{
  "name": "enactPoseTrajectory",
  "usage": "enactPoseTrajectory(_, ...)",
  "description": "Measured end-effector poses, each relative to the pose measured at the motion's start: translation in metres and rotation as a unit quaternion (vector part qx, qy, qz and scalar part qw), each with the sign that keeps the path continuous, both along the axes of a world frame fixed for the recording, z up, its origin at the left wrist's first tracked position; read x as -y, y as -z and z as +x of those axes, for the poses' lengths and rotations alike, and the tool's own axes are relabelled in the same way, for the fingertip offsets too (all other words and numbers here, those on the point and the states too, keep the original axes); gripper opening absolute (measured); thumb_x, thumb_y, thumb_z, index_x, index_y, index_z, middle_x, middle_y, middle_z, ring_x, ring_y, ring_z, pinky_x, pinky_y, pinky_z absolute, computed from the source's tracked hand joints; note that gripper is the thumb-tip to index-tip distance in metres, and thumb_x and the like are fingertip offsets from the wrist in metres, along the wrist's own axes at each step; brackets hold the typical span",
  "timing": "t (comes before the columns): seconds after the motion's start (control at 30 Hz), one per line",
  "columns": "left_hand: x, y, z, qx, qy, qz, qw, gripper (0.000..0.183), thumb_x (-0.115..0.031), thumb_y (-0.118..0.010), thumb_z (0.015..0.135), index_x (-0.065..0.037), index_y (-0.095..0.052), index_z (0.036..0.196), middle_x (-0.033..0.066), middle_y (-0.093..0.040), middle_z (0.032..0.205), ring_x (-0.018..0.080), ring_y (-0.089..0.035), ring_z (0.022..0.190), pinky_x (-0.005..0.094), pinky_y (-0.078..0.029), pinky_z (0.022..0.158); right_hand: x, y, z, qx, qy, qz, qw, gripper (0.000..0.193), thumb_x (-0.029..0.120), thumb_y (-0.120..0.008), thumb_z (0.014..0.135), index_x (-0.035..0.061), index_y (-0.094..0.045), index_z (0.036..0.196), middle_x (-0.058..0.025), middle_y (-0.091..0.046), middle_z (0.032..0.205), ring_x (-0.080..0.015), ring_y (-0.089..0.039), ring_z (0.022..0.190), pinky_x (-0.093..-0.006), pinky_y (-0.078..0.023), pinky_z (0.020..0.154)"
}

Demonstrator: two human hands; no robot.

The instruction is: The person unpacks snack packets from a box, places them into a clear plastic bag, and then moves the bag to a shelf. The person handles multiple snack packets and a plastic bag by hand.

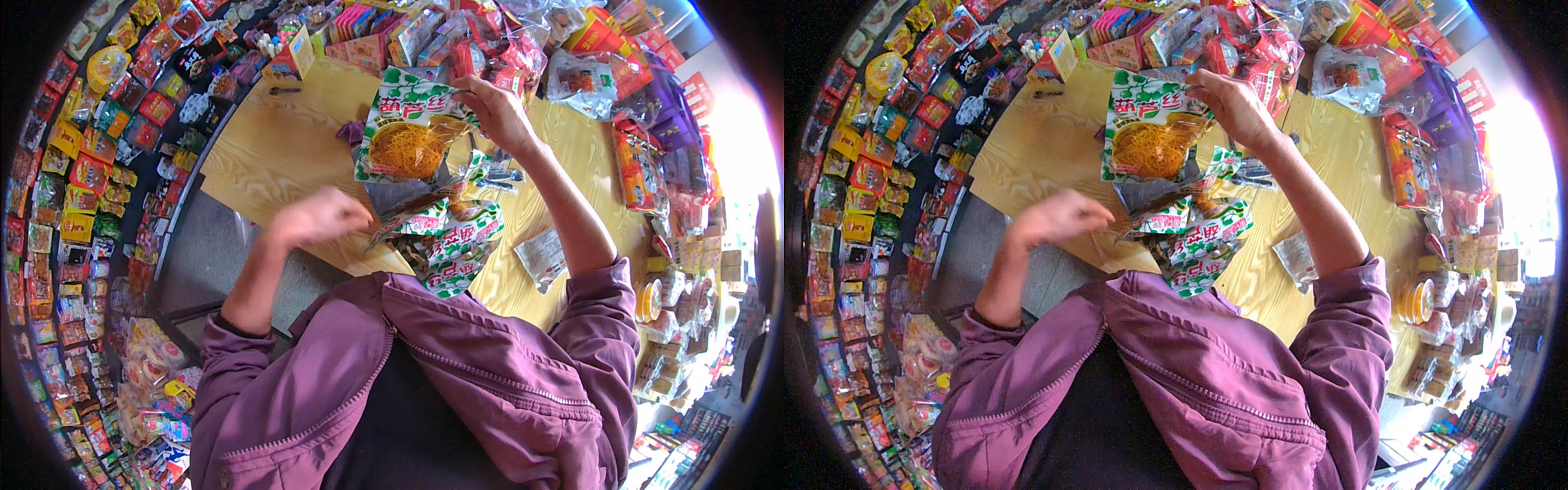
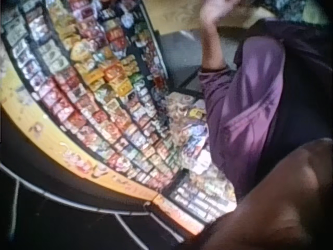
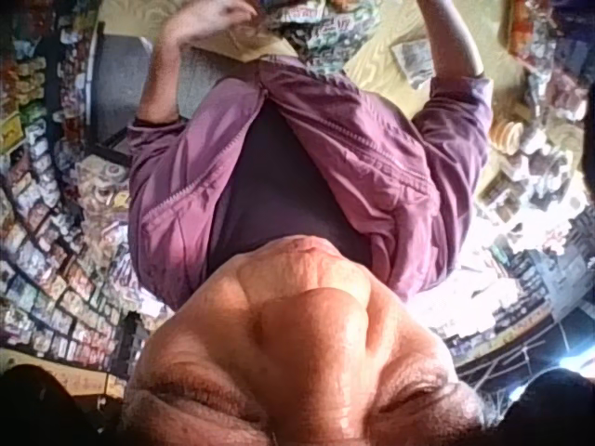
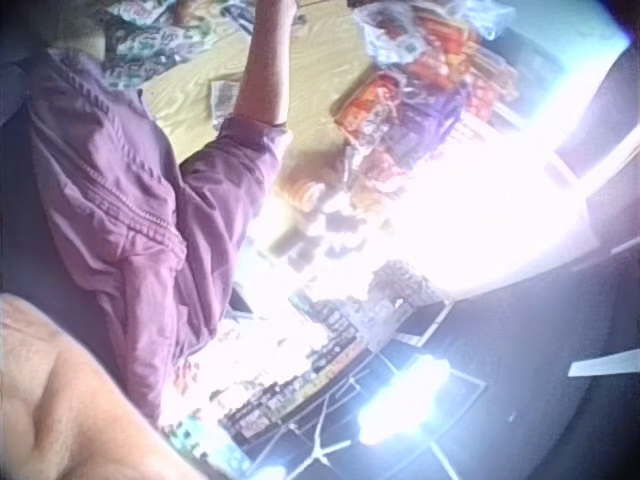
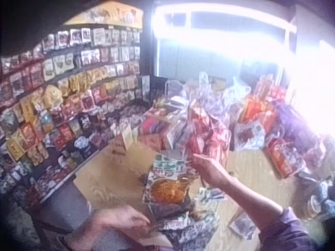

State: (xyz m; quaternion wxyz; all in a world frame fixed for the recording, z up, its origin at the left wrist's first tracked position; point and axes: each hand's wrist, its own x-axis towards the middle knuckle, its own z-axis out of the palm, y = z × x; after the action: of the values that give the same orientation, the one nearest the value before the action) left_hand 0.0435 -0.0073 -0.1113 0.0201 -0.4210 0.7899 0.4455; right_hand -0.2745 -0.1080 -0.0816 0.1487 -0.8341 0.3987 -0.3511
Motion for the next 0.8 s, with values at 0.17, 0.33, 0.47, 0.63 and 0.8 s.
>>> enactPoseTrajectory(0.17, 0.04, 0.057, 0.0, -0.273, -0.253, -0.218, 0.902, 0.097, -0.03, -0.087, 0.072, -0.01, -0.033, 0.151, 0.0175, -0.051, 0.14, 0.0268, -0.055, 0.12, 0.0402, -0.046, 0.099, 0.012, 0.005, 0.021, -0.044, -0.105, 0.022, 0.993, 0.018, 0.012, -0.059, 0.097, 0.0032, -0.061, 0.112, -0.0153, -0.068, 0.098, -0.0279, -0.069, 0.089, -0.0371, -0.053, 0.076)
enactPoseTrajectory(0.33, 0.071, 0.133, -0.041, -0.322, -0.256, -0.188, 0.892, 0.089, -0.027, -0.09, 0.067, -0.006, -0.044, 0.14, 0.0171, -0.057, 0.129, 0.0325, -0.056, 0.117, 0.0435, -0.045, 0.099, 0.02, 0.01, 0.039, -0.091, -0.153, 0.032, 0.984, 0.02, 0.009, -0.058, 0.096, 0.0026, -0.06, 0.114, -0.0178, -0.067, 0.1, -0.0334, -0.067, 0.095, -0.0393, -0.052, 0.081)
enactPoseTrajectory(0.47, 0.062, 0.133, -0.062, -0.385, -0.311, -0.197, 0.846, 0.075, -0.029, -0.091, 0.064, -0.004, -0.054, 0.125, 0.0173, -0.06, 0.122, 0.0339, -0.057, 0.112, 0.0448, -0.044, 0.098, 0.017, 0.004, 0.029, -0.025, -0.071, -0.173, 0.982, 0.036, 0.024, -0.072, 0.087, 0.0051, -0.061, 0.115, -0.0156, -0.065, 0.112, -0.0323, -0.064, 0.099, -0.0399, -0.05, 0.082)
enactPoseTrajectory(0.63, 0.068, 0.141, -0.06, -0.33, -0.318, -0.205, 0.865, 0.084, -0.028, -0.092, 0.063, -0.004, -0.048, 0.13, 0.0161, -0.053, 0.127, 0.0346, -0.051, 0.117, 0.0449, -0.041, 0.101, 0.025, 0.044, -0.044, -0.141, 0.058, 0.164, 0.975, 0.035, 0.036, -0.074, 0.085, 0.0044, -0.068, 0.097, -0.0082, -0.067, 0.082, -0.02, -0.063, 0.074, -0.035, -0.05, 0.069)
enactPoseTrajectory(0.8, 0.07, 0.147, -0.053, -0.159, -0.253, -0.311, 0.902, 0.1, -0.025, -0.092, 0.057, -0.004, -0.039, 0.139, 0.0152, -0.039, 0.139, 0.0345, -0.041, 0.127, 0.0441, -0.034, 0.106, 0.014, 0.059, -0.017, -0.246, -0.113, 0.223, 0.937, 0.032, 0.038, -0.074, 0.082, 0.006, -0.075, 0.087, -0.0121, -0.073, 0.081, -0.0247, -0.07, 0.073, -0.0409, -0.053, 0.069)
